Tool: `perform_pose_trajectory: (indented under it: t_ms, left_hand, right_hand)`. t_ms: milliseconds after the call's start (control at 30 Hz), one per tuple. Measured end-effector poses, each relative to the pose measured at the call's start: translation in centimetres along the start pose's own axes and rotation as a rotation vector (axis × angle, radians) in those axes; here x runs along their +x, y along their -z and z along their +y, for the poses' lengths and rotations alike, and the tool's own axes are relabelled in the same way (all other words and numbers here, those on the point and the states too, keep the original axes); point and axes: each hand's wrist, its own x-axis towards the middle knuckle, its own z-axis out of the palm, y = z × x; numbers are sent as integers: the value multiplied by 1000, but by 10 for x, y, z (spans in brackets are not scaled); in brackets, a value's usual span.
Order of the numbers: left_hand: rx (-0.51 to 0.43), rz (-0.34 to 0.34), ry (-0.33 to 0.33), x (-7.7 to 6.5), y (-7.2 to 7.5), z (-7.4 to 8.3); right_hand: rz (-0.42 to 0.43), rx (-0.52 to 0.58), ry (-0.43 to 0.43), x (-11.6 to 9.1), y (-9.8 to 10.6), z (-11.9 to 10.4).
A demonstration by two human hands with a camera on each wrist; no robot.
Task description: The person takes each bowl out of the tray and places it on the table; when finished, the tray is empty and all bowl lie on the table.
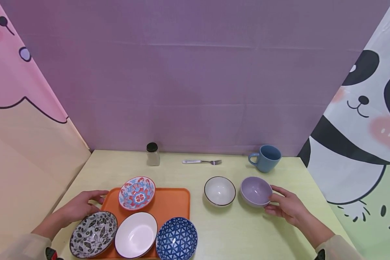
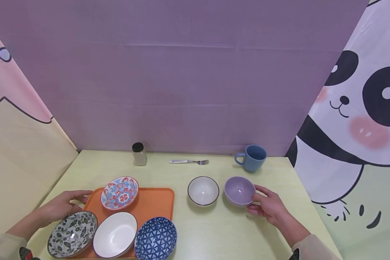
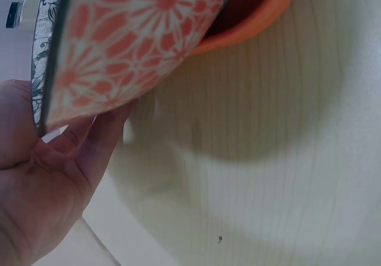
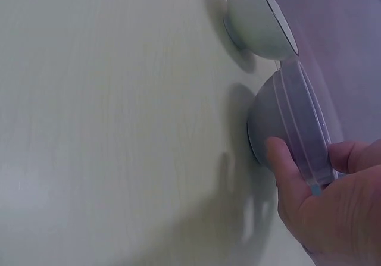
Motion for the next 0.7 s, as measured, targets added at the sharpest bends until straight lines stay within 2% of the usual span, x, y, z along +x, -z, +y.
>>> perform_pose_trajectory:
  t_ms: [233, 600, 700]
  left_hand:
    - [-6, -6, 10, -2, 0, 0]
    - [-5, -6, 7, -1, 0, -2]
    - [-2, -2, -4, 1, 0, -1]
  right_hand:
    - [-32, 21, -6, 2, 4, 4]
    - [-138, 52, 21, 1, 13, 11]
    - [-140, 14, 32, 0, 16, 12]
